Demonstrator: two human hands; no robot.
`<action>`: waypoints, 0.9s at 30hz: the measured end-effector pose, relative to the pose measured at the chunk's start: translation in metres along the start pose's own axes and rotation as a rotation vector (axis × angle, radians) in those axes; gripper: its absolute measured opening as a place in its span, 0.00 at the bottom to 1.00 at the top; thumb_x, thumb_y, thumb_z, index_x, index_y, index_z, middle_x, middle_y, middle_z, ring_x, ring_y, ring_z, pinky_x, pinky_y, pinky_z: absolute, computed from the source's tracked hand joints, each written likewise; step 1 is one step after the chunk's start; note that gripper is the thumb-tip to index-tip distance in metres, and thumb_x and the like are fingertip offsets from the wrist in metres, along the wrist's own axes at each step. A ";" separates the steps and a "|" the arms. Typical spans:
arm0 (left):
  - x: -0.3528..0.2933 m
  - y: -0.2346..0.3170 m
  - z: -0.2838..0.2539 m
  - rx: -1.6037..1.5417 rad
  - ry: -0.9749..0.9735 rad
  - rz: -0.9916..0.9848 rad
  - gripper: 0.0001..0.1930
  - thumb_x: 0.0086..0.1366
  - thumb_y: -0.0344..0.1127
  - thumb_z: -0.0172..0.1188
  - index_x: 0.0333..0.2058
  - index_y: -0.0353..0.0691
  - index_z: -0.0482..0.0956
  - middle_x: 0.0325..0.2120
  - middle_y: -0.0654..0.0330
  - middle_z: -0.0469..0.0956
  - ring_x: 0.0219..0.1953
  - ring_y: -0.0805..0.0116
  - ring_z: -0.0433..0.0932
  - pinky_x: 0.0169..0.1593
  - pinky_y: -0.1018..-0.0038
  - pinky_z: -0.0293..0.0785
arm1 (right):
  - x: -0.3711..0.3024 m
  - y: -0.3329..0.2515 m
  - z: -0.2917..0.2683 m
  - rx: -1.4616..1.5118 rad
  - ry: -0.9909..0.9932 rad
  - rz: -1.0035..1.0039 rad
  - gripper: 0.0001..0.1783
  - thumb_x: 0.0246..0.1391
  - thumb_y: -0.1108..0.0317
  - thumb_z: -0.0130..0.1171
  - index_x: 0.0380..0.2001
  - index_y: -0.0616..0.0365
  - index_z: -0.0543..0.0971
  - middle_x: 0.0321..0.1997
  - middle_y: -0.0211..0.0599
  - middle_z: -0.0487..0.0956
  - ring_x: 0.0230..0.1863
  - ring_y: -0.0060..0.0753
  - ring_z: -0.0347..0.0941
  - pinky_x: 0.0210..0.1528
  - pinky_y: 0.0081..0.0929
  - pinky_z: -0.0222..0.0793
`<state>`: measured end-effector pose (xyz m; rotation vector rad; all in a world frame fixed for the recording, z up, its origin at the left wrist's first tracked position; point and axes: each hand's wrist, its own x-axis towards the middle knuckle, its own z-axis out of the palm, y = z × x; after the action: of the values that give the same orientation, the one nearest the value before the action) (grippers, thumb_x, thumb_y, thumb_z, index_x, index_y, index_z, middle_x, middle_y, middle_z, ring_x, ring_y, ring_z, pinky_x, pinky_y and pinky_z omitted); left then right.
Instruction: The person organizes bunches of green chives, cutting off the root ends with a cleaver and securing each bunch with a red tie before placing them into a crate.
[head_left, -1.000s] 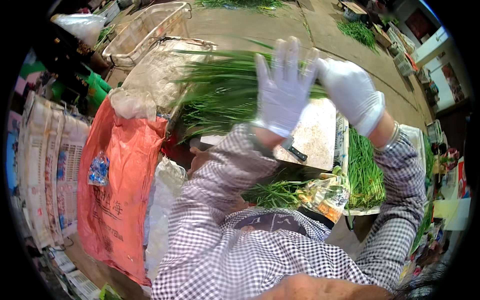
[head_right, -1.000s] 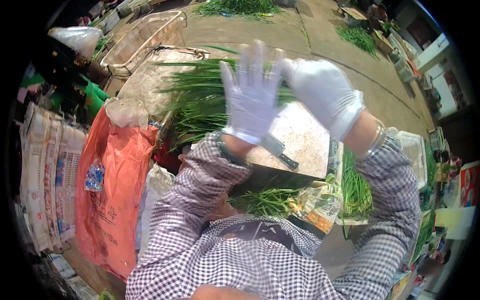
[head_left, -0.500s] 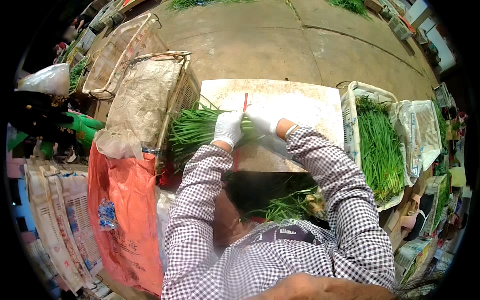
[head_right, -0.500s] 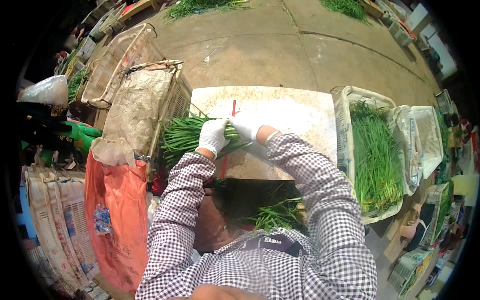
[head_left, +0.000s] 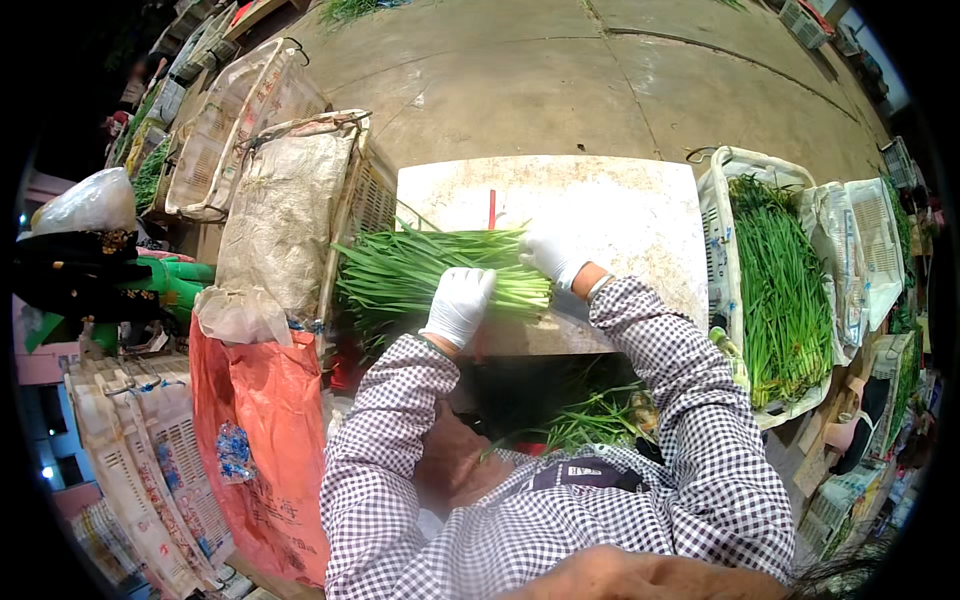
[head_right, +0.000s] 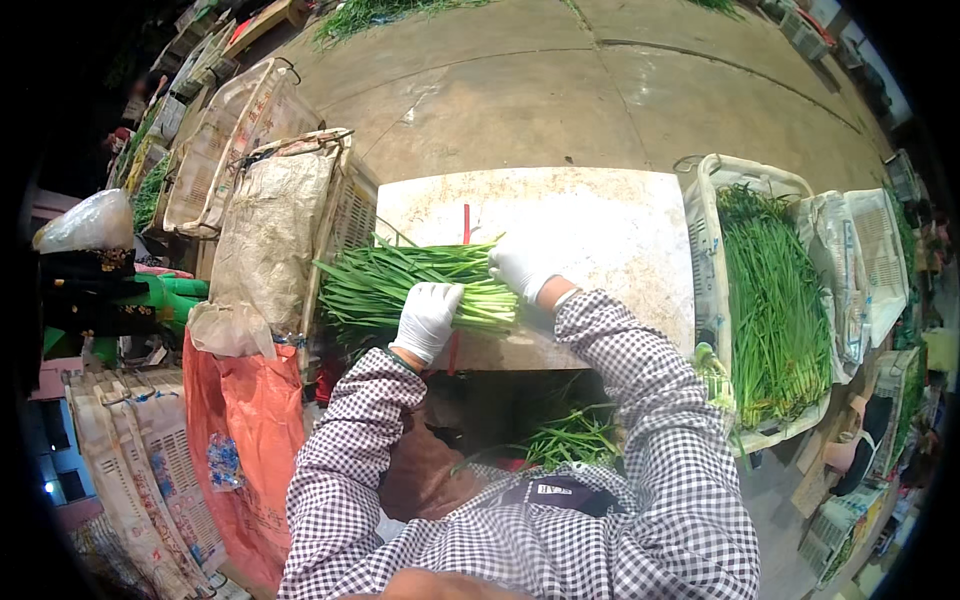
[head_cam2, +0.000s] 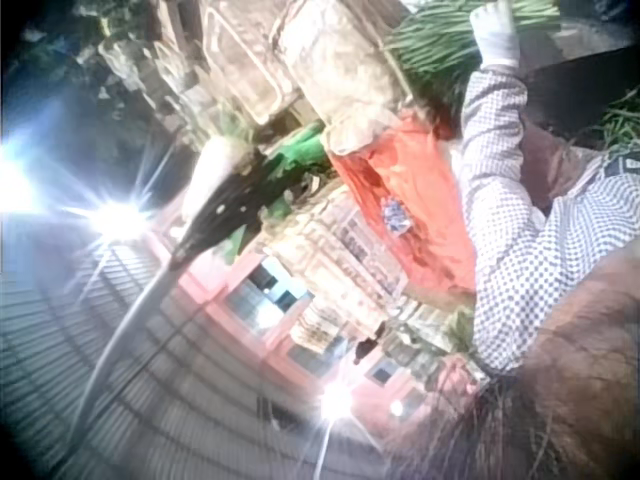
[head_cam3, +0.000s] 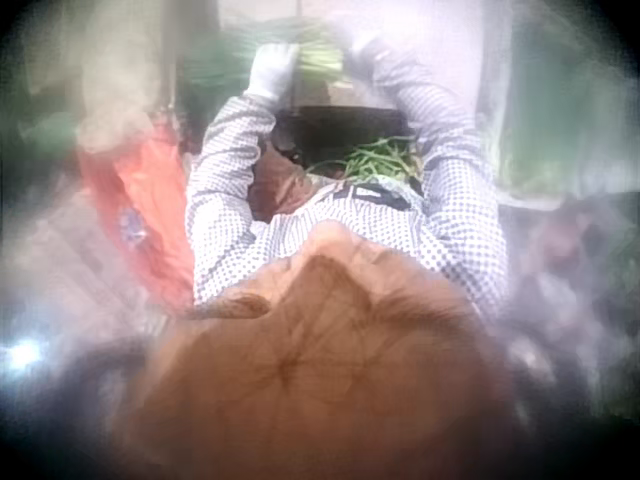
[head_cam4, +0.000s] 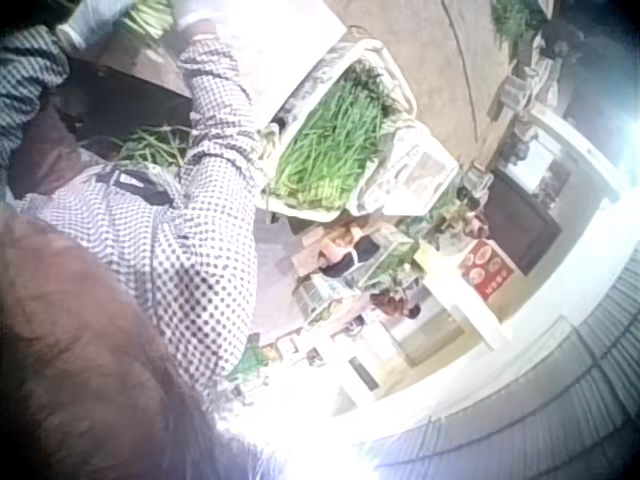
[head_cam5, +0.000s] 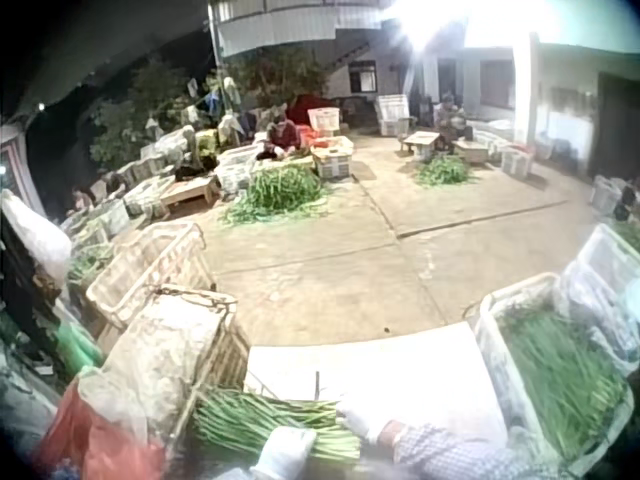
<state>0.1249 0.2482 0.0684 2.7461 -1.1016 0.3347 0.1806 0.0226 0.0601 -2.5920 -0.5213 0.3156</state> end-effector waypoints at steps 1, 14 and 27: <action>-0.002 -0.001 -0.002 -0.011 0.009 0.013 0.17 0.54 0.29 0.55 0.44 0.40 0.73 0.35 0.58 0.74 0.37 0.59 0.74 0.46 0.64 0.70 | 0.000 -0.006 -0.003 -0.013 0.030 0.003 0.11 0.49 0.61 0.64 0.33 0.55 0.82 0.35 0.44 0.81 0.38 0.47 0.79 0.43 0.39 0.74; 0.007 -0.010 0.012 -0.132 0.076 0.053 0.13 0.52 0.27 0.55 0.39 0.39 0.72 0.45 0.51 0.73 0.50 0.52 0.72 0.54 0.57 0.68 | 0.007 -0.018 0.022 -0.047 0.140 0.041 0.07 0.47 0.67 0.61 0.31 0.57 0.79 0.34 0.47 0.80 0.37 0.51 0.79 0.40 0.42 0.74; 0.023 -0.020 0.021 -0.133 -0.402 -0.102 0.23 0.47 0.34 0.65 0.46 0.46 0.74 0.62 0.43 0.62 0.64 0.41 0.61 0.64 0.49 0.58 | 0.002 0.008 0.046 0.065 0.293 0.147 0.09 0.48 0.73 0.54 0.35 0.57 0.76 0.34 0.51 0.79 0.37 0.55 0.78 0.40 0.45 0.73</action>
<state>0.1584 0.2427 0.0525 2.8028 -1.0134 -0.3076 0.1706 0.0351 0.0166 -2.5576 -0.2140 -0.0029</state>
